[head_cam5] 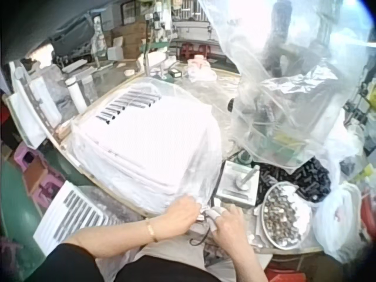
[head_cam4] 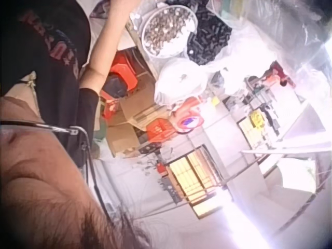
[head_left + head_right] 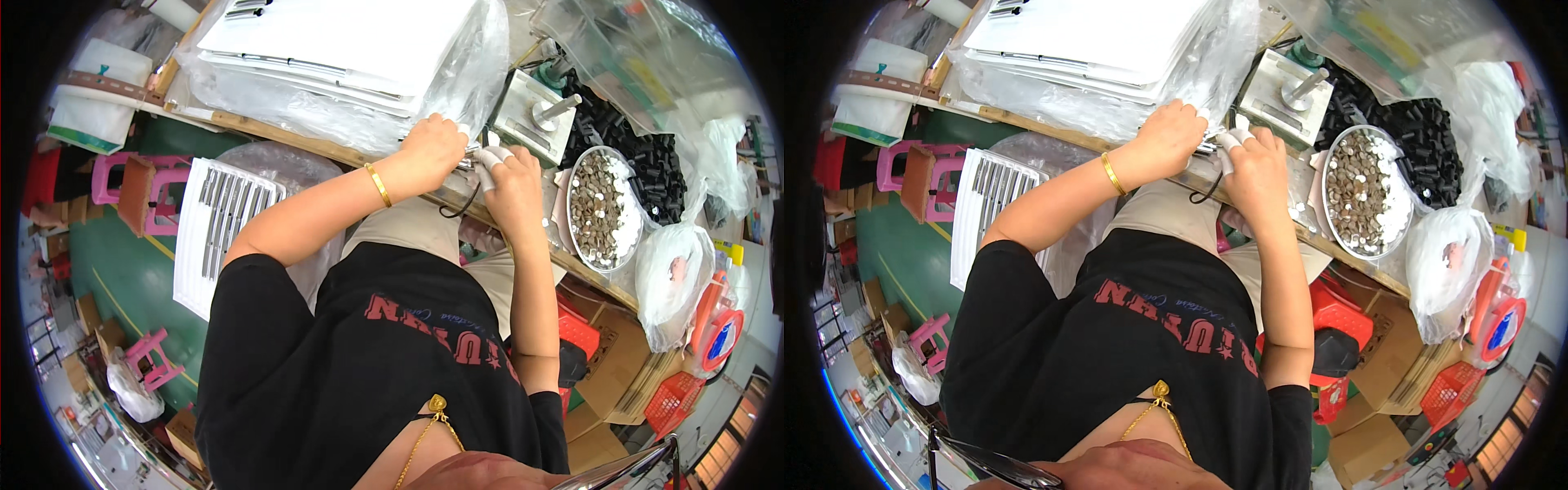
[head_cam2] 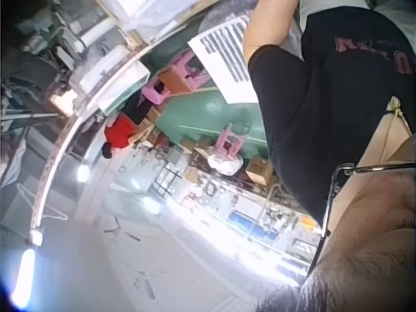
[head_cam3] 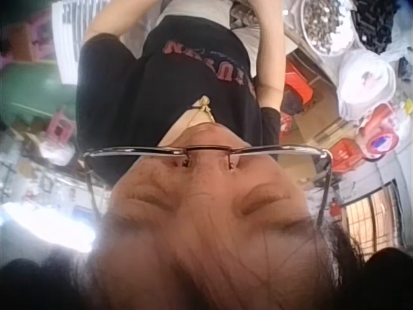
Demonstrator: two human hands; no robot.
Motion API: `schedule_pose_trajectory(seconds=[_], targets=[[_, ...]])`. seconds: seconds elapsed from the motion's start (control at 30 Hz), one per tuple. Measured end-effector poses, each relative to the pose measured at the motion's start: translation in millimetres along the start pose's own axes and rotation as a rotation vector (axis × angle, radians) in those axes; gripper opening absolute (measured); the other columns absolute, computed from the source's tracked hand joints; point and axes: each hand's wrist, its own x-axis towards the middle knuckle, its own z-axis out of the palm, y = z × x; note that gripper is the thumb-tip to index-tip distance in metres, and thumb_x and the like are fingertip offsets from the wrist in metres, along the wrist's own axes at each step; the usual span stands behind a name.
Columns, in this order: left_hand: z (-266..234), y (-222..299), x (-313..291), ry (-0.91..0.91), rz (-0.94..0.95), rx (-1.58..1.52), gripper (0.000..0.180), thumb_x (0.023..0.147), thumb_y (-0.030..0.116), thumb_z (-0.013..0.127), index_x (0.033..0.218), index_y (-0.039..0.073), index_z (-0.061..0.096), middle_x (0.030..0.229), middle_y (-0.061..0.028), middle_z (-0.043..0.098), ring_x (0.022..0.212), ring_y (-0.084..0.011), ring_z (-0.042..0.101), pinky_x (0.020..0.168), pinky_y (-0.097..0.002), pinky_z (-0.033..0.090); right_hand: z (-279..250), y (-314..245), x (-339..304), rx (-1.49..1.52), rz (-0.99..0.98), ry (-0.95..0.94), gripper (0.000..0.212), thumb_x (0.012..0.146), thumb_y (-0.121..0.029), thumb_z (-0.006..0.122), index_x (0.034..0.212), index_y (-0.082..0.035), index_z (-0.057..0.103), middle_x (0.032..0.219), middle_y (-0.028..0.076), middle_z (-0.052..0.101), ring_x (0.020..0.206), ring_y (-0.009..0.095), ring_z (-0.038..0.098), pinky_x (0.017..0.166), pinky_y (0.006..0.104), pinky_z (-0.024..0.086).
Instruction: Manually assemble small metal hardware components using a hand-operated press and placing them into a tray.
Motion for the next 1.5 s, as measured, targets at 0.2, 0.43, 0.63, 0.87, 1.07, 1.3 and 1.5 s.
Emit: schedule_pose_trajectory(seconds=[0.2,0.43,0.63,0.87,1.07,1.3,1.5], targets=[[-5,-15,-13,0.153,0.019,-0.105,0.019,0.059,-0.002,0.062,0.075,0.002,0.052,0.078,-0.0135,0.052,0.077,-0.0329,0.052,0.064,-0.0418,0.045,10,15,29,-0.117,-0.013,0.018,0.021,0.066,-0.005,0.061,0.085,-0.005,0.069,0.086,0.01,0.061,0.089,0.029,0.055,0.077,0.0399,0.043],[-27,-17,-29,0.103,-0.025,-0.15,0.024,0.054,-0.003,0.063,0.075,0.003,0.051,0.076,-0.0128,0.051,0.076,-0.0328,0.053,0.065,-0.0424,0.045,27,23,48,-0.288,-0.048,-0.088,0.009,0.067,-0.01,0.062,0.074,-0.007,0.067,0.079,0.009,0.058,0.085,0.026,0.056,0.072,0.0385,0.044],[-9,-8,-7,0.011,0.147,-0.289,0.026,0.056,-0.003,0.062,0.079,0.001,0.053,0.073,-0.0129,0.053,0.078,-0.0332,0.053,0.067,-0.0425,0.044,19,25,43,0.071,0.156,0.075,0.019,0.073,-0.011,0.065,0.091,-0.01,0.071,0.075,0.012,0.058,0.075,0.032,0.058,0.07,0.0427,0.045],[-8,-3,14,-0.202,0.175,-0.147,0.022,0.062,-0.001,0.06,0.083,0.0,0.057,0.08,-0.0167,0.06,0.08,-0.0352,0.059,0.069,-0.0443,0.047,6,26,38,-0.036,0.018,0.127,0.025,0.071,-0.007,0.067,0.095,-0.01,0.071,0.081,0.011,0.062,0.08,0.031,0.058,0.074,0.0416,0.046],[-12,-15,23,-0.348,0.176,-0.213,0.024,0.061,0.004,0.061,0.084,0.0,0.058,0.079,-0.0174,0.059,0.077,-0.0367,0.059,0.067,-0.0441,0.048,6,28,40,0.053,0.147,0.158,0.021,0.076,-0.01,0.068,0.097,-0.01,0.071,0.097,0.008,0.066,0.092,0.03,0.059,0.084,0.0385,0.046],[-31,-46,10,-0.32,-0.012,-0.787,0.046,0.063,0.011,0.067,0.108,0.004,0.061,0.076,-0.0076,0.062,0.069,-0.0189,0.059,0.065,-0.0331,0.047,20,21,48,-0.191,-0.08,-0.053,0.023,0.071,-0.014,0.065,0.093,-0.01,0.072,0.119,0.012,0.06,0.116,0.032,0.049,0.097,0.0474,0.037],[19,-42,6,0.22,-0.025,-1.609,0.043,0.065,0.006,0.077,0.106,0.003,0.063,0.088,0.001,0.064,0.079,-0.0051,0.054,0.069,-0.0235,0.048,20,13,43,-0.381,-0.151,-0.247,0.019,0.074,-0.015,0.057,0.084,-0.008,0.072,0.117,0.011,0.061,0.124,0.031,0.045,0.101,0.0505,0.032]])
